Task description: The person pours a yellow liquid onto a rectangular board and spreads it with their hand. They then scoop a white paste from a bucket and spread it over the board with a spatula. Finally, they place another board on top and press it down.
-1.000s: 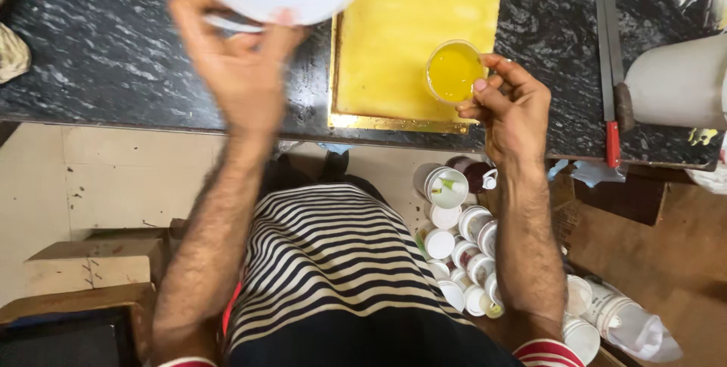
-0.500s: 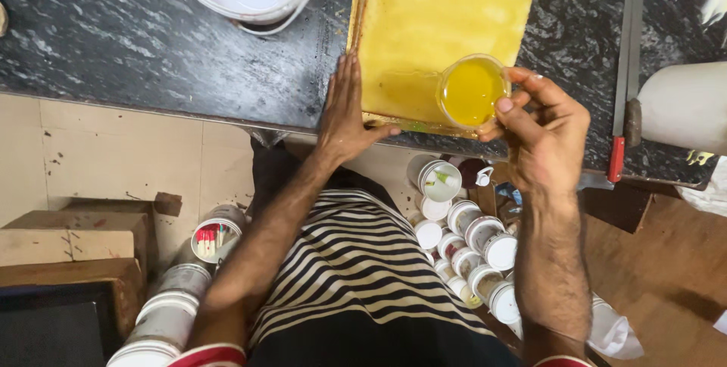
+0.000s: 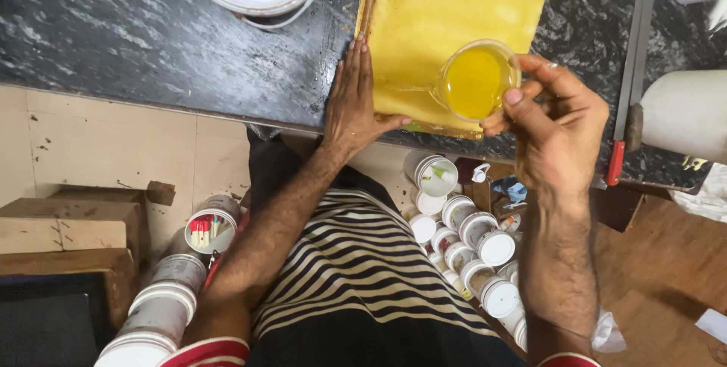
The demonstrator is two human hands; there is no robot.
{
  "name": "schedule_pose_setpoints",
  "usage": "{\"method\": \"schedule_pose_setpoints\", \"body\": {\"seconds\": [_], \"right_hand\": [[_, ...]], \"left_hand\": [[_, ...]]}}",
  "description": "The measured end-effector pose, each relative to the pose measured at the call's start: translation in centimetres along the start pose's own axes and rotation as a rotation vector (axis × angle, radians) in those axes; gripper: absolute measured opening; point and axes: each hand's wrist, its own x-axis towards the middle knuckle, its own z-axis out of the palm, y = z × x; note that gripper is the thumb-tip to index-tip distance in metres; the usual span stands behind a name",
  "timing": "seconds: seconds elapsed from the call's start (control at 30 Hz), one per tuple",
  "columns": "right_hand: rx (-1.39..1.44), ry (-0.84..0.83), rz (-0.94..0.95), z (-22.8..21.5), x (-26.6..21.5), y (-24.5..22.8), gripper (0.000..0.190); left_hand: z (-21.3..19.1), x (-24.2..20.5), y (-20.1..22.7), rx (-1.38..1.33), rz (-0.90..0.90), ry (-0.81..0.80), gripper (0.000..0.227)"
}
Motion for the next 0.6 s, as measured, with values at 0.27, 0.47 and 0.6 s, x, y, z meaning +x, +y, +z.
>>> {"method": "schedule_pose_setpoints", "body": {"seconds": [0.27,0.47,0.6], "right_hand": [[-0.021,0.029,-0.085,0.2,5.2,-0.8,0.03],[-0.031,0.039,-0.154,0.7,9.5,-2.1,0.027],[-0.072,0.123,-0.149,0.7,10.8,-3.3,0.025]], "left_hand": [[-0.8,5.3,-1.9,0.011,0.054,-0.105,0.137],[-1.1,9.8,-3.0,0.035,0.092,-0.07,0.131],[-2.0,13.9,-3.0,0.102,0.122,-0.039,0.13]]}}
